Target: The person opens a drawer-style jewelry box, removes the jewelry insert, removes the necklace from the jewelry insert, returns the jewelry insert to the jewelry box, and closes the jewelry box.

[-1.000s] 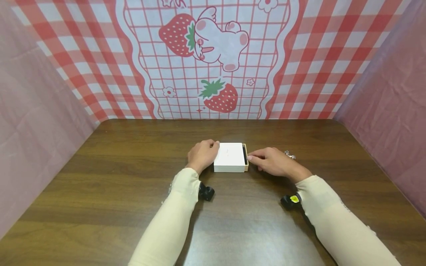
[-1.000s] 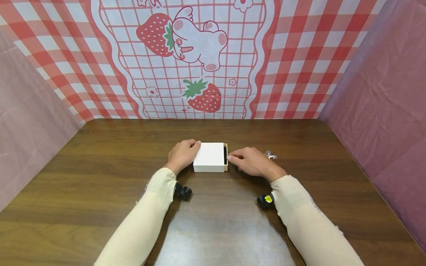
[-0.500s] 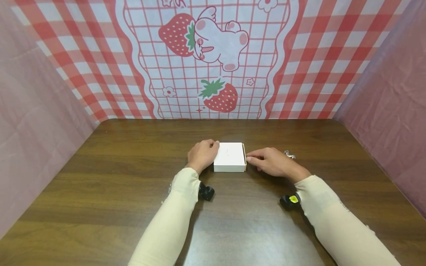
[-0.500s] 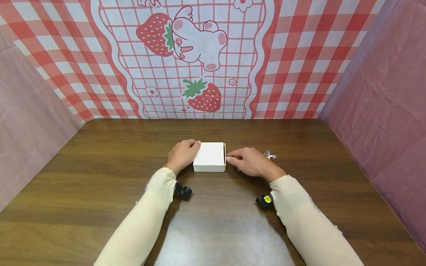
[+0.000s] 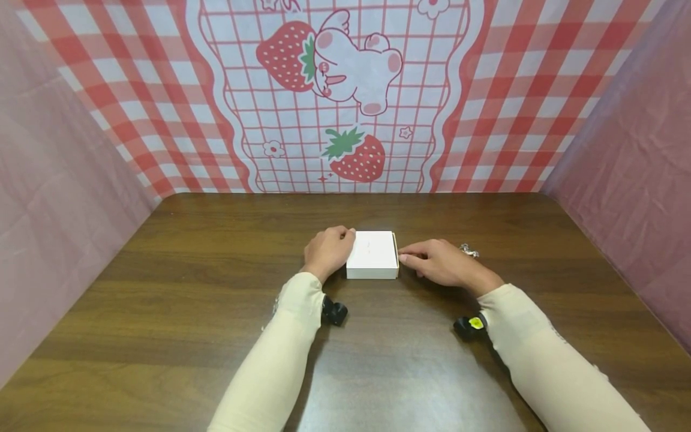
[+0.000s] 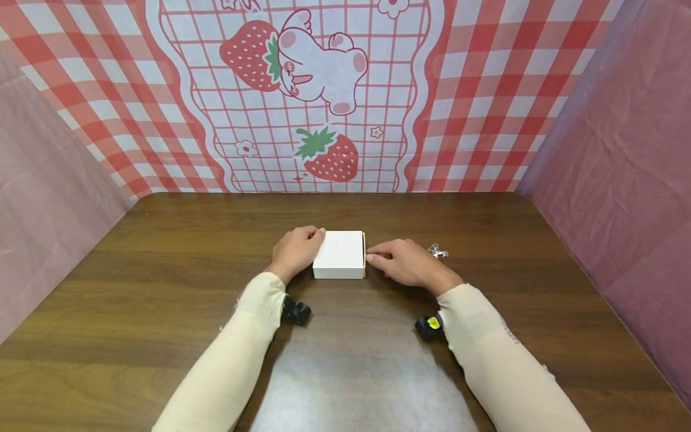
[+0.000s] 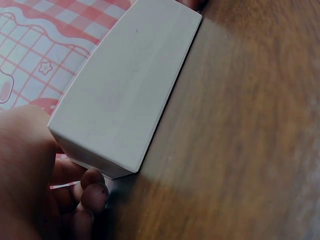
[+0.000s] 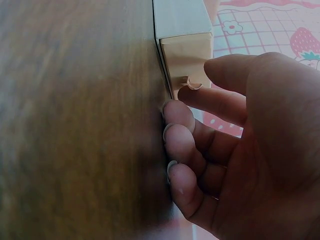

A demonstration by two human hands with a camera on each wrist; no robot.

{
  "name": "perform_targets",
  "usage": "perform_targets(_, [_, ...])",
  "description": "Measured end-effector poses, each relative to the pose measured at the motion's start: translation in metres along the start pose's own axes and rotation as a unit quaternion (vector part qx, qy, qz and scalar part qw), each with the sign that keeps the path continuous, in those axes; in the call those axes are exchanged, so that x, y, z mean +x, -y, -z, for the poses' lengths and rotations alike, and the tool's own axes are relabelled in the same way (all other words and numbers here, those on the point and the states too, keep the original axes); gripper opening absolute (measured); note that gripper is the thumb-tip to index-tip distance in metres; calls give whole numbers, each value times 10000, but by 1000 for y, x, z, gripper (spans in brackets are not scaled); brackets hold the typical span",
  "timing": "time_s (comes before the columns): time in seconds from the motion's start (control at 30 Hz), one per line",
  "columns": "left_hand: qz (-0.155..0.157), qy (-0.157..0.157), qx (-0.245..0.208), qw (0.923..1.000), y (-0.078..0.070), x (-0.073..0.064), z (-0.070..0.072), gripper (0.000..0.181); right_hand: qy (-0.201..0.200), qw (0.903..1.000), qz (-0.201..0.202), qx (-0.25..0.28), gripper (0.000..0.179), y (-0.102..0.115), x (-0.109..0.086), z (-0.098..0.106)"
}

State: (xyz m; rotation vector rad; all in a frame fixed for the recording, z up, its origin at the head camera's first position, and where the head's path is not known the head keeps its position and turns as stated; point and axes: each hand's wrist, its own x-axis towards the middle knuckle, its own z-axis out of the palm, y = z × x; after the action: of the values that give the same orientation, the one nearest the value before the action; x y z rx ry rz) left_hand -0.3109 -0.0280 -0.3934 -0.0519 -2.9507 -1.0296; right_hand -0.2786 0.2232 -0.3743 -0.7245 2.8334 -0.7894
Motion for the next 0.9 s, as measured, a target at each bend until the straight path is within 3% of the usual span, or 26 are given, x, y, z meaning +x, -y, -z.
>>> perform_targets(0.9, [-18, -10, -31, 10000, 0, -1, 1, 45, 83, 10000, -30, 39, 37, 0, 0, 0])
